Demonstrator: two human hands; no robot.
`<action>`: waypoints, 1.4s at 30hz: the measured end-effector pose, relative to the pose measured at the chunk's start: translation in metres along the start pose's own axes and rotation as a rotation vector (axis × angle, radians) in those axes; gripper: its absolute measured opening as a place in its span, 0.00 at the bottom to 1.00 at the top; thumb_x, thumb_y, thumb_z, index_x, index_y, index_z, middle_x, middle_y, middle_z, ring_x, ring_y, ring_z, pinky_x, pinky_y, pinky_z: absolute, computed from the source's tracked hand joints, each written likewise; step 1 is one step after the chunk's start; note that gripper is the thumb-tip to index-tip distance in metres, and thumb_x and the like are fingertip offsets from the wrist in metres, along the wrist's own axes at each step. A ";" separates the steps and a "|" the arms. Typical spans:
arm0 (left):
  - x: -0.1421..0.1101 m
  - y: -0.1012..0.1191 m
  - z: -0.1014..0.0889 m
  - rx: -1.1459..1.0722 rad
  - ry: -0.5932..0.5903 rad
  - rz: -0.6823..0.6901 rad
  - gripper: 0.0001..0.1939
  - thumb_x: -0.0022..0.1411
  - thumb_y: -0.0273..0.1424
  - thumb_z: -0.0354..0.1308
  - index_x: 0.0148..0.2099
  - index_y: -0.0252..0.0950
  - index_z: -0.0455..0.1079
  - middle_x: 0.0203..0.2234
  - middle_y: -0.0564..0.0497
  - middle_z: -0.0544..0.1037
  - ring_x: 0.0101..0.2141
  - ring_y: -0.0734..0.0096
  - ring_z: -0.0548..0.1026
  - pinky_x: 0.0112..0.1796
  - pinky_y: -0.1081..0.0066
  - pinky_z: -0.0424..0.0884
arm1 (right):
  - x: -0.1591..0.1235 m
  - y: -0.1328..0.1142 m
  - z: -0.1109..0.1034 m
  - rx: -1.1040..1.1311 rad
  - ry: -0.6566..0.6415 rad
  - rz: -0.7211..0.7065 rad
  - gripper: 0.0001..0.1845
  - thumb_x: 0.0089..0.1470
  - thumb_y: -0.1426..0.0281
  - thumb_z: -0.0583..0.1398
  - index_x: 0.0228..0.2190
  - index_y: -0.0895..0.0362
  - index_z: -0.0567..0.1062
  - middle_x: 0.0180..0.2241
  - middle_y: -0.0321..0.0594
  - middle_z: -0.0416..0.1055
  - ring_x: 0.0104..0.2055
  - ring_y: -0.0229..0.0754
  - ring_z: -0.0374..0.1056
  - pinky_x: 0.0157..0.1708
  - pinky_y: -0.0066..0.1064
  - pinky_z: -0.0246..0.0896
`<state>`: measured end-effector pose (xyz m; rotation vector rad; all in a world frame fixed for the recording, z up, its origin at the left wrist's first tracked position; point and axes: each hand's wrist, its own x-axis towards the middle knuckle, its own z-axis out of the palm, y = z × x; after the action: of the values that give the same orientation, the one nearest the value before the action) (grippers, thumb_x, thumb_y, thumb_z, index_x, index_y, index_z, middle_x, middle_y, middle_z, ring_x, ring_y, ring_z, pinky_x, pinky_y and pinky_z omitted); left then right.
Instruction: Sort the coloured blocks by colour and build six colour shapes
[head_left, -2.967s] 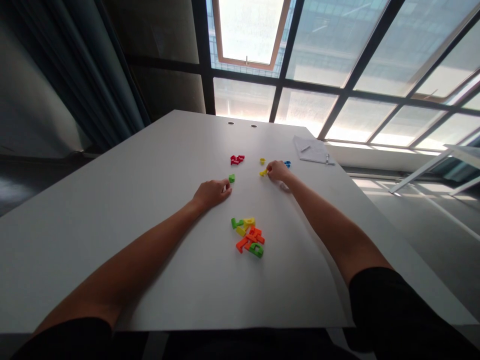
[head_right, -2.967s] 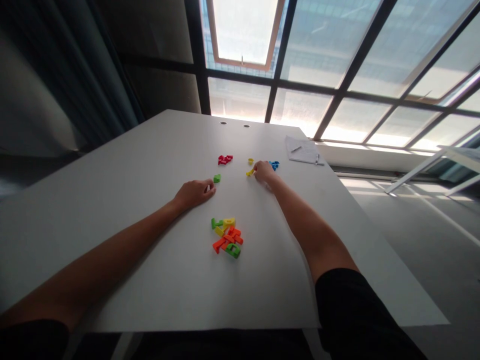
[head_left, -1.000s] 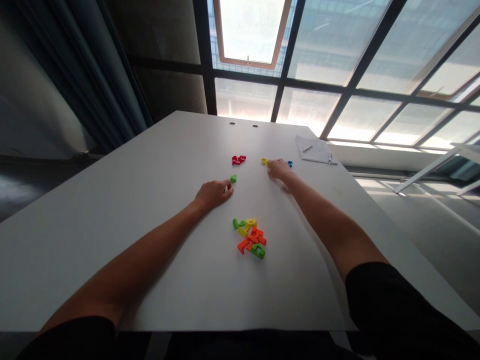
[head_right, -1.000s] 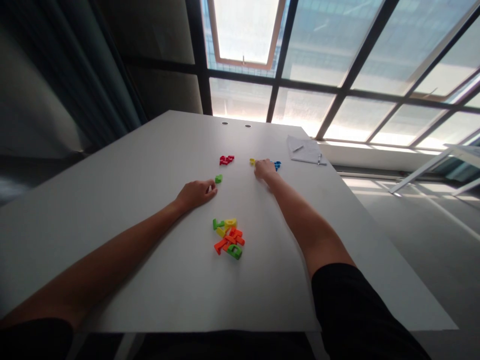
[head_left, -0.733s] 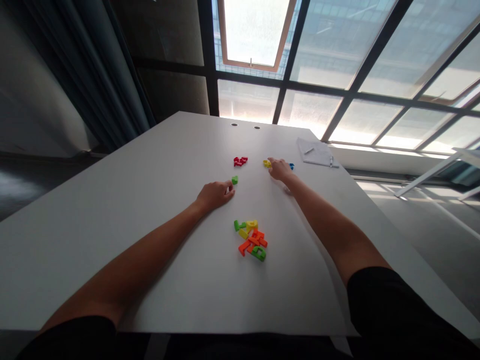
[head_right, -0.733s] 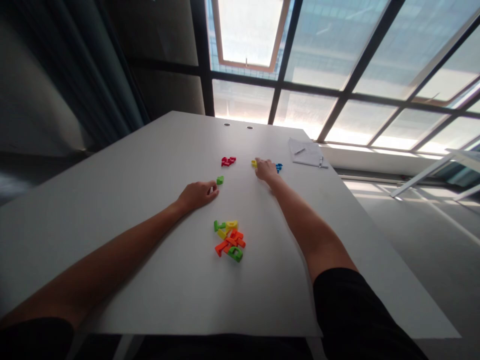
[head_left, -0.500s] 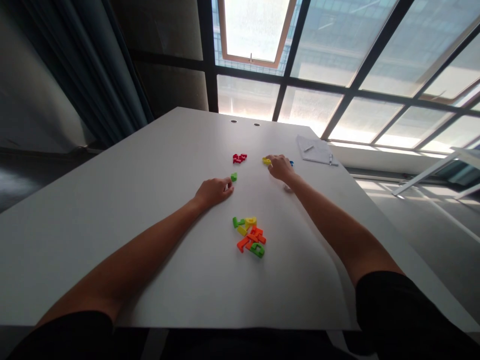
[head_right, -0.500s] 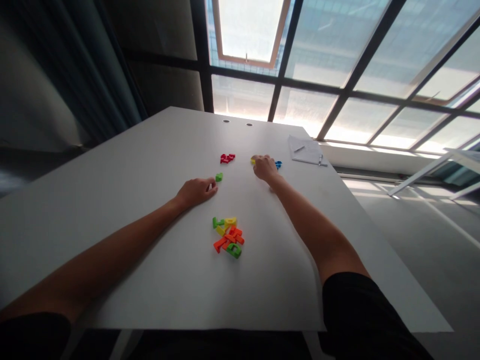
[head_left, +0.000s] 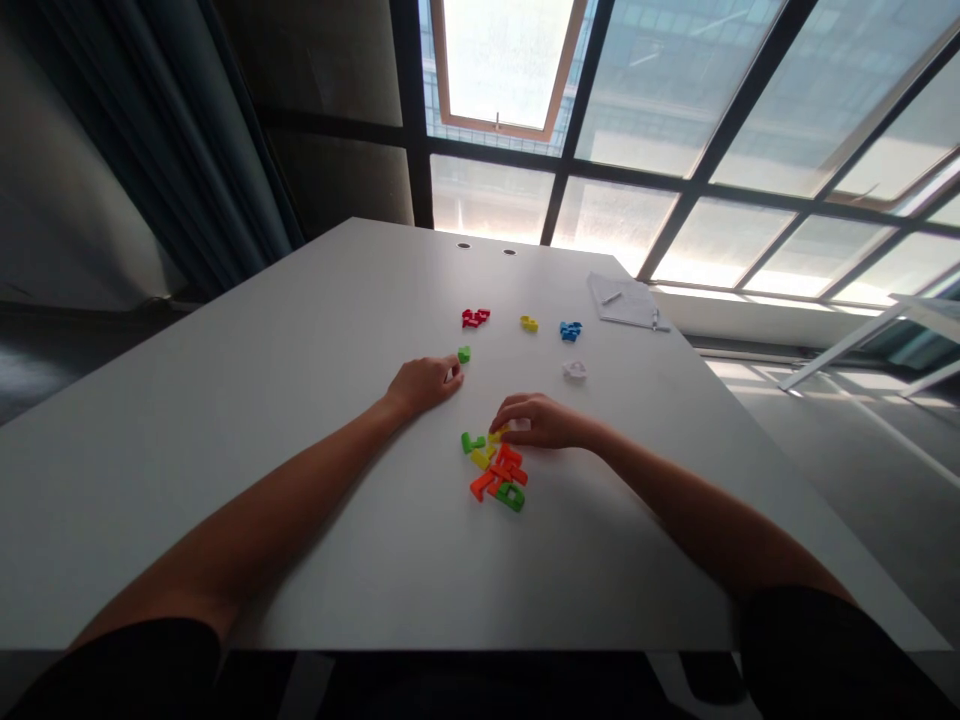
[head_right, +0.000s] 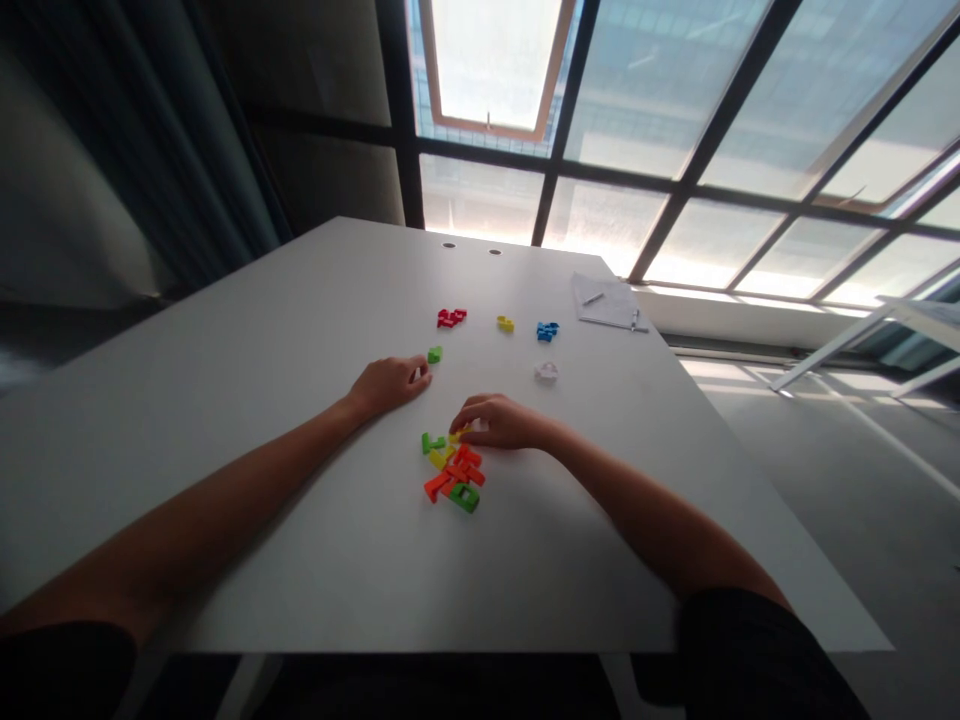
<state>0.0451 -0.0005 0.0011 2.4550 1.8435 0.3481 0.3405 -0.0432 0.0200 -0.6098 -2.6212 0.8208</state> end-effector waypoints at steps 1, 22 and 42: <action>0.000 0.000 0.000 0.000 -0.001 -0.001 0.17 0.76 0.46 0.54 0.52 0.44 0.80 0.39 0.46 0.89 0.40 0.50 0.86 0.40 0.62 0.75 | -0.001 0.006 0.002 -0.042 0.068 0.048 0.09 0.70 0.67 0.69 0.49 0.53 0.89 0.45 0.45 0.85 0.44 0.44 0.80 0.49 0.35 0.74; -0.001 0.057 -0.001 -0.103 0.072 0.430 0.12 0.77 0.37 0.62 0.58 0.45 0.82 0.57 0.43 0.83 0.53 0.53 0.83 0.46 0.62 0.80 | -0.009 0.043 0.026 -0.312 0.616 0.352 0.09 0.66 0.75 0.62 0.45 0.54 0.79 0.43 0.46 0.82 0.41 0.47 0.77 0.47 0.36 0.70; 0.154 0.090 0.033 -0.128 0.076 0.054 0.16 0.79 0.28 0.55 0.59 0.35 0.82 0.57 0.36 0.85 0.55 0.51 0.83 0.60 0.57 0.76 | -0.005 0.045 0.026 -0.403 0.516 0.323 0.09 0.65 0.79 0.65 0.39 0.54 0.84 0.38 0.44 0.83 0.42 0.49 0.77 0.51 0.39 0.70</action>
<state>0.1776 0.1239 0.0076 2.4411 1.7261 0.5517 0.3477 -0.0240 -0.0282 -1.1962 -2.2344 0.1580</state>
